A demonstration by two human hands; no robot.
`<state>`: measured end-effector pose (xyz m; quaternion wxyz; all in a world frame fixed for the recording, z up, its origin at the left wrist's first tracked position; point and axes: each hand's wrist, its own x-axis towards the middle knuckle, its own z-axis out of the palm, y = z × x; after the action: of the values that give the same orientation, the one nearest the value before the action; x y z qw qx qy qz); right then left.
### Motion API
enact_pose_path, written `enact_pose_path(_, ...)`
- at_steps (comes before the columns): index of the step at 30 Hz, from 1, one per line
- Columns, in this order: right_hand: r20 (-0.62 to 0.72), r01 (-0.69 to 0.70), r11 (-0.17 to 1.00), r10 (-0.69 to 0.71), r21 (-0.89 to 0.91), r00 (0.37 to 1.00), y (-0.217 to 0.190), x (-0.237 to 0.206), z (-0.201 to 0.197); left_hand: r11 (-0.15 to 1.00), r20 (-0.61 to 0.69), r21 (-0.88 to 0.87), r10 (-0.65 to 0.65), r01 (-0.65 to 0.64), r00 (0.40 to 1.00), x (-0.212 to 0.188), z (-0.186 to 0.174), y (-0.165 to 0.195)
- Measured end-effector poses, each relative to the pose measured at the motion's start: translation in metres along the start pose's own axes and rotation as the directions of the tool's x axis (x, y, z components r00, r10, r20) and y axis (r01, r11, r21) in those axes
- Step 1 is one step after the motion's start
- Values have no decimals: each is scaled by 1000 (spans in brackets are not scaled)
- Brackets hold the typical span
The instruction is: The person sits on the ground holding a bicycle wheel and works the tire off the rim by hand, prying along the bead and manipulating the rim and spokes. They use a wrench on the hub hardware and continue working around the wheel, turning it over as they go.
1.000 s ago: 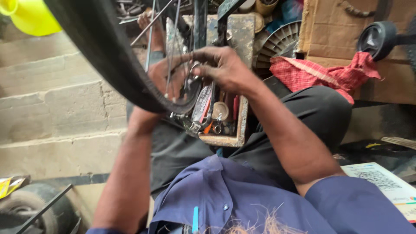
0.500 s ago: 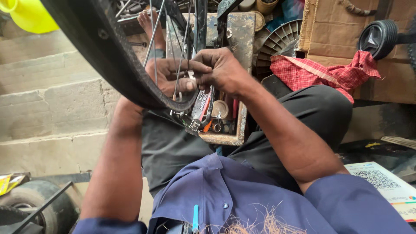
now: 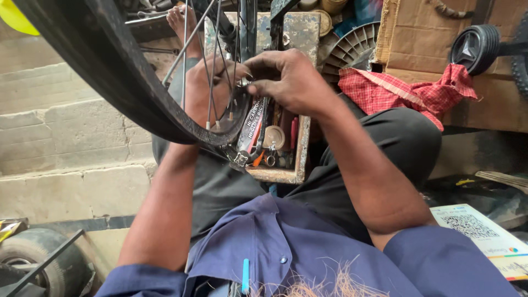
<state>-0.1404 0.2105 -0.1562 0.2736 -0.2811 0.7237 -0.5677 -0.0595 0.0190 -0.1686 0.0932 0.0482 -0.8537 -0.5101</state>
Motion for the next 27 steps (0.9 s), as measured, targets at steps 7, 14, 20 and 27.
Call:
enact_pose_path(7, -210, 9, 997, -24, -74, 977, 7, 8, 23, 999, -88, -22, -36, 34, 995, -17, -1, 6)
enact_pose_path(14, -423, 190, 690, -612, -698, 668, 1, 17, 3, 906, -62, -408, -147, 109, 987, -34, -7, 29)
enact_pose_path(20, -201, -24, 948, 92, 317, 975, -5, 5, -6, 907, -38, -417, -87, 64, 995, -35, -3, 38)
enact_pose_path(27, -71, 142, 943, -170, -300, 983, -9, -13, 6, 931, 35, -75, -355, 356, 934, -24, 1, 24)
